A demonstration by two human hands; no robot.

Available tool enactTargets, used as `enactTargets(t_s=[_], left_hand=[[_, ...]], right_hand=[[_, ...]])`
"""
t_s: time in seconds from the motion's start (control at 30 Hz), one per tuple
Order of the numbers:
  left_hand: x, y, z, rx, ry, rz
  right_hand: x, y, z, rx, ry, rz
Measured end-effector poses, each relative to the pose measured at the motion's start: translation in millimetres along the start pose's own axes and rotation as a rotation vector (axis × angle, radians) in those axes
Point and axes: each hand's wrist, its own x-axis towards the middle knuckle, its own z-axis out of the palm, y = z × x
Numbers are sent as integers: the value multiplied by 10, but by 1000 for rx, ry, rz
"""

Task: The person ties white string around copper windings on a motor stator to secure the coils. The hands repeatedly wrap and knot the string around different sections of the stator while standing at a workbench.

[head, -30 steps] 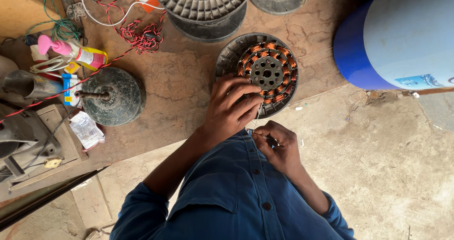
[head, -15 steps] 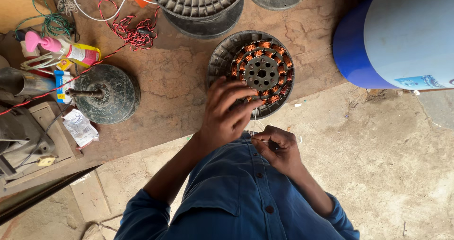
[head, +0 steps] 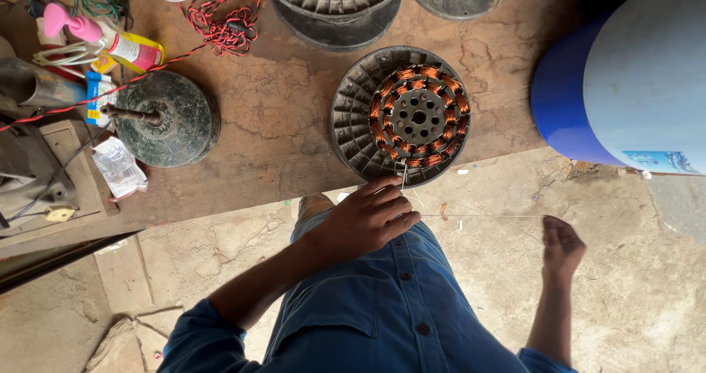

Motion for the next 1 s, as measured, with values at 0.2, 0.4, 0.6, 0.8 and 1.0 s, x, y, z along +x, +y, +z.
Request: enactTargets(t_s=[0.2,0.4,0.6,0.8,1.0], left_hand=[[-140,107,226,26,11,-113],[-479,12,339,126,71,-180],[-428,232,416,-669,114,-509],[-976,-128,274,-865,115,-624],[-1742,-542,-167,-217,99,-922]], right_hand=[[129,-472,233,-137,-139,-306],[-789,-1820,1338,-356,-678,-766],[-1116,-2379,1676,-160,-853,-996],[-356,-1581,1220,-118,-834,-751],[484,-943,263,50,-578,-422]])
